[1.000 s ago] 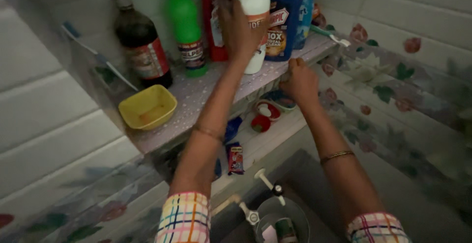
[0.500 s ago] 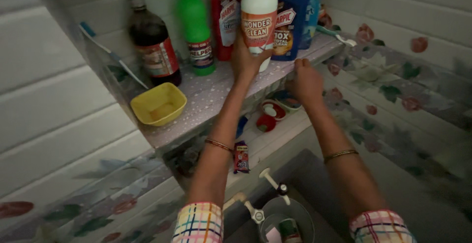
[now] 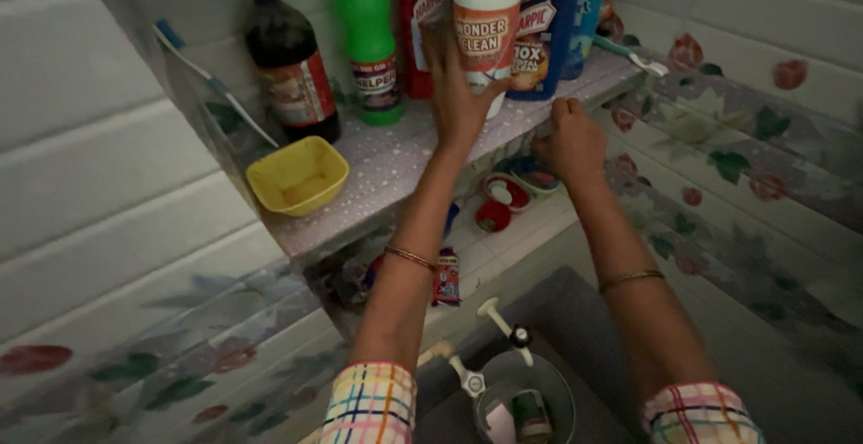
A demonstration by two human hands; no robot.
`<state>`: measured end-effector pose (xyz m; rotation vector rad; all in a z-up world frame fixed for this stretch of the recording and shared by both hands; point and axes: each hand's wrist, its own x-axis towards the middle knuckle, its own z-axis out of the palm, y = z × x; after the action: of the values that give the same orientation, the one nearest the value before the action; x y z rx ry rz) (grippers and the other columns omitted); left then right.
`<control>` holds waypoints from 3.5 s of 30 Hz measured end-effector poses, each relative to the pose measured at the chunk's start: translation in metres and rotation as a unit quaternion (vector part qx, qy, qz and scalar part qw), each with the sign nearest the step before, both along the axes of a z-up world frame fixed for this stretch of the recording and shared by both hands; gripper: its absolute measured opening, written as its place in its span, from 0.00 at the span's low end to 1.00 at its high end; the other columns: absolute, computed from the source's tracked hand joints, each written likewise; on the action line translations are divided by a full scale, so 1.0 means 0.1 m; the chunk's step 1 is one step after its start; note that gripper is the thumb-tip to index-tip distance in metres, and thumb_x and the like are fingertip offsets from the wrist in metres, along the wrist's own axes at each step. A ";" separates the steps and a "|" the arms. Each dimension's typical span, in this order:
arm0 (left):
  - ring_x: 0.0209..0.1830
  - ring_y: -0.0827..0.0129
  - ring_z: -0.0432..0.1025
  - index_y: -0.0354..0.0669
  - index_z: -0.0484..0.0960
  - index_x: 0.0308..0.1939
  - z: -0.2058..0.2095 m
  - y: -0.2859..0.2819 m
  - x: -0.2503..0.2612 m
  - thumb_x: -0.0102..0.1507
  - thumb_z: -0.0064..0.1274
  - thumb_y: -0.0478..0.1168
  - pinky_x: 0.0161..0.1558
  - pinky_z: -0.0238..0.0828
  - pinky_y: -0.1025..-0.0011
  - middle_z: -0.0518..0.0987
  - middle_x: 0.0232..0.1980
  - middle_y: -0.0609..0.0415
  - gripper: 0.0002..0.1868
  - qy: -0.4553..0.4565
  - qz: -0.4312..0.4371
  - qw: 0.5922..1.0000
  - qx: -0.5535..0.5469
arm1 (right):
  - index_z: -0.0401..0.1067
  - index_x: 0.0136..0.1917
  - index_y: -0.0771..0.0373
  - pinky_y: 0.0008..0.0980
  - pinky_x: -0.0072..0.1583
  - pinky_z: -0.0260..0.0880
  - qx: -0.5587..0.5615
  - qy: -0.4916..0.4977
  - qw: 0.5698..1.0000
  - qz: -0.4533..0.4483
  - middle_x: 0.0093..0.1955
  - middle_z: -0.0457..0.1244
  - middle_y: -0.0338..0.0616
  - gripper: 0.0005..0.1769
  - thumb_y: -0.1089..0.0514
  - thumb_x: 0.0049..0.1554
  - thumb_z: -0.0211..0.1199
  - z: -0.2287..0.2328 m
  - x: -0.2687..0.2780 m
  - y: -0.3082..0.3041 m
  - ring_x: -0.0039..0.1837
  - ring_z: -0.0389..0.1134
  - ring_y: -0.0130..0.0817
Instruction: The person rearranges multiple cleaning product bottles and small containers on a tiled bathroom shelf. They pick up items, move them between positions, and place them back on the shelf repeatedly.
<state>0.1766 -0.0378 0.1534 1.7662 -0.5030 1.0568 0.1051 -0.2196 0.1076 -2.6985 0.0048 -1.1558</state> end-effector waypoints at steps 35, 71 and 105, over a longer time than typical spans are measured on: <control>0.83 0.40 0.35 0.42 0.47 0.82 -0.32 0.20 -0.97 0.66 0.29 0.80 0.74 0.30 0.25 0.46 0.84 0.41 0.55 0.094 0.188 0.862 0.461 | 0.69 0.63 0.64 0.52 0.46 0.70 -0.046 -0.068 0.994 0.068 0.60 0.65 0.52 0.34 0.55 0.46 0.77 -0.29 0.08 -0.28 0.50 0.70 0.57; 0.39 0.65 0.75 0.40 0.73 0.48 -1.14 0.62 -2.40 0.55 0.67 0.34 0.48 0.76 0.64 0.78 0.41 0.51 0.22 -0.163 0.064 0.984 -0.029 | 0.70 0.57 0.66 0.49 0.48 0.73 -0.051 0.000 0.994 0.093 0.54 0.65 0.54 0.31 0.53 0.43 0.76 -0.03 -0.01 -0.24 0.51 0.71 0.54; 0.51 0.62 0.77 0.30 0.72 0.65 -0.05 0.88 0.08 0.54 0.73 0.46 0.56 0.75 0.67 0.82 0.55 0.44 0.41 0.050 -0.057 0.983 -0.170 | 0.68 0.56 0.65 0.50 0.47 0.74 -0.035 0.035 0.998 0.050 0.54 0.66 0.54 0.29 0.53 0.45 0.75 -0.04 0.03 -0.17 0.49 0.72 0.54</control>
<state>0.1851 0.0500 0.1488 1.4633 -0.3343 0.9092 0.1076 -0.2370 0.1034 -2.7632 -0.1596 -1.0514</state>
